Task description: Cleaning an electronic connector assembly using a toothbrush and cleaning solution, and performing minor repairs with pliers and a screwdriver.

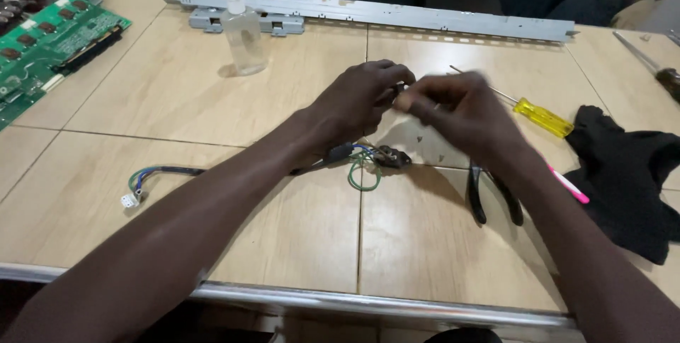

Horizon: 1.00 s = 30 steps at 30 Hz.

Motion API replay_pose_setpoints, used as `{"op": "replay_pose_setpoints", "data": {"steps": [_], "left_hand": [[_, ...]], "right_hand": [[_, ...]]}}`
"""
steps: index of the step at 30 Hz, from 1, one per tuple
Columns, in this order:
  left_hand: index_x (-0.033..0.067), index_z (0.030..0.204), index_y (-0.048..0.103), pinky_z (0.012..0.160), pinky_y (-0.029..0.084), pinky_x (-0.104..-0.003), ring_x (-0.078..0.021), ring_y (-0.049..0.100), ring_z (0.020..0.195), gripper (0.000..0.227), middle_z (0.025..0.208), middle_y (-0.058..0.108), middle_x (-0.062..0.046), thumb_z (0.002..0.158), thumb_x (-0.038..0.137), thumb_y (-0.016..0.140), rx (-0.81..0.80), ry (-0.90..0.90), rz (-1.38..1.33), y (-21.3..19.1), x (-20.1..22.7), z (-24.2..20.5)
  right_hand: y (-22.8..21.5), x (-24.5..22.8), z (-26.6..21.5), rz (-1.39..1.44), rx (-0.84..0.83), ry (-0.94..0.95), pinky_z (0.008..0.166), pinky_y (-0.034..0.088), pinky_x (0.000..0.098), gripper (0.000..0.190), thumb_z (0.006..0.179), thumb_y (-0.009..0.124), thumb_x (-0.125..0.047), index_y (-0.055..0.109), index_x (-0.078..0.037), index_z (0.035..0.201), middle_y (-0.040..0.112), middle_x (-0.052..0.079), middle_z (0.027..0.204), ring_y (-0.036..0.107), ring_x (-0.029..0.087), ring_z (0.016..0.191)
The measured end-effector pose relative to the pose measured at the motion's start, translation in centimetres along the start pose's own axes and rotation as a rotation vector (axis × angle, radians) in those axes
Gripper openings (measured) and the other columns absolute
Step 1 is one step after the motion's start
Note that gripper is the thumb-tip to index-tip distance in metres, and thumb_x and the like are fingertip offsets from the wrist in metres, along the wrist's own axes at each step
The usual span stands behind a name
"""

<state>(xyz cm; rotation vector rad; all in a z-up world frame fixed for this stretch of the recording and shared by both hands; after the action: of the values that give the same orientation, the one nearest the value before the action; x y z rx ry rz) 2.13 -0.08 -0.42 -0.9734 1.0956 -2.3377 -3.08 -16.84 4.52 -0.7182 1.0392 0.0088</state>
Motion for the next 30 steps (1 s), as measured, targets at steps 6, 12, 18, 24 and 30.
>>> {"op": "replay_pose_setpoints", "data": {"steps": [6, 12, 18, 24, 30], "left_hand": [[0.0094, 0.132, 0.058, 0.098, 0.049, -0.07, -0.061, 0.057, 0.122, 0.044, 0.131, 0.061, -0.034, 0.091, -0.003, 0.066, -0.038, 0.122, -0.159, -1.7, 0.6, 0.2], [0.0107, 0.133, 0.056, 0.1, 0.051, -0.06, -0.0538, 0.059, 0.123, 0.043, 0.131, 0.059, -0.029, 0.093, 0.004, 0.071, 0.037, 0.244, -0.027, -5.5, 2.5, 0.7], [0.0006, 0.122, 0.061, 0.081, 0.059, -0.055, -0.0456, 0.069, 0.102, 0.034, 0.106, 0.067, -0.027, 0.103, 0.029, 0.065, -0.13, 0.305, -0.199, -6.3, 4.8, -2.7], [0.0044, 0.134, 0.049, 0.085, 0.057, -0.057, -0.0447, 0.064, 0.108, 0.071, 0.113, 0.059, -0.02, 0.089, 0.054, 0.072, -0.468, 0.194, -0.133, -5.2, 5.2, -5.2], [0.0116, 0.136, 0.051, 0.077, 0.058, -0.059, -0.0465, 0.067, 0.1, 0.046, 0.114, 0.061, -0.016, 0.098, 0.036, 0.061, -0.462, 0.127, 0.041, -3.4, 5.3, -5.0]], "right_hand": [[-6.1, 4.1, -0.2, -0.494, 0.38, -0.169, 0.061, 0.052, 0.0304, 0.008, 0.104, 0.079, -0.012, 0.078, -0.004, 0.102, 0.071, 0.015, 0.082, 0.068, 0.025, 0.071], [-8.8, 7.9, -0.6, -0.564, 0.501, -0.066, 0.062, 0.051, 0.0256, 0.006, 0.103, 0.078, -0.016, 0.079, -0.019, 0.098, 0.07, 0.0, 0.078, 0.068, 0.018, 0.068], [-10.5, 9.2, -0.8, -0.559, 0.564, -0.011, 0.067, 0.052, 0.0304, 0.008, 0.103, 0.075, -0.018, 0.079, -0.014, 0.097, 0.07, 0.004, 0.077, 0.07, 0.023, 0.07], [-10.4, 9.2, -0.7, -0.624, 0.566, 0.001, 0.072, 0.054, 0.0392, 0.009, 0.097, 0.077, -0.019, 0.078, -0.011, 0.092, 0.073, 0.008, 0.08, 0.073, 0.03, 0.077], [-12.2, 10.1, -1.3, -0.639, 0.594, 0.013, 0.073, 0.053, 0.0314, 0.011, 0.104, 0.075, -0.024, 0.079, -0.018, 0.096, 0.072, -0.001, 0.079, 0.073, 0.022, 0.074]]}}
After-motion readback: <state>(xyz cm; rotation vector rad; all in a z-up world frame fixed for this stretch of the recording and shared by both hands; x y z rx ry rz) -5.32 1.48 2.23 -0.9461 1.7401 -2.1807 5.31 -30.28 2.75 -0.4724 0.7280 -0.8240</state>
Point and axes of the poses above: each hand's wrist, its own z-axis towards the middle knuckle, its own y-axis out of the palm, x = y × z, the point moved 3 cm from there along z, towards the middle knuckle
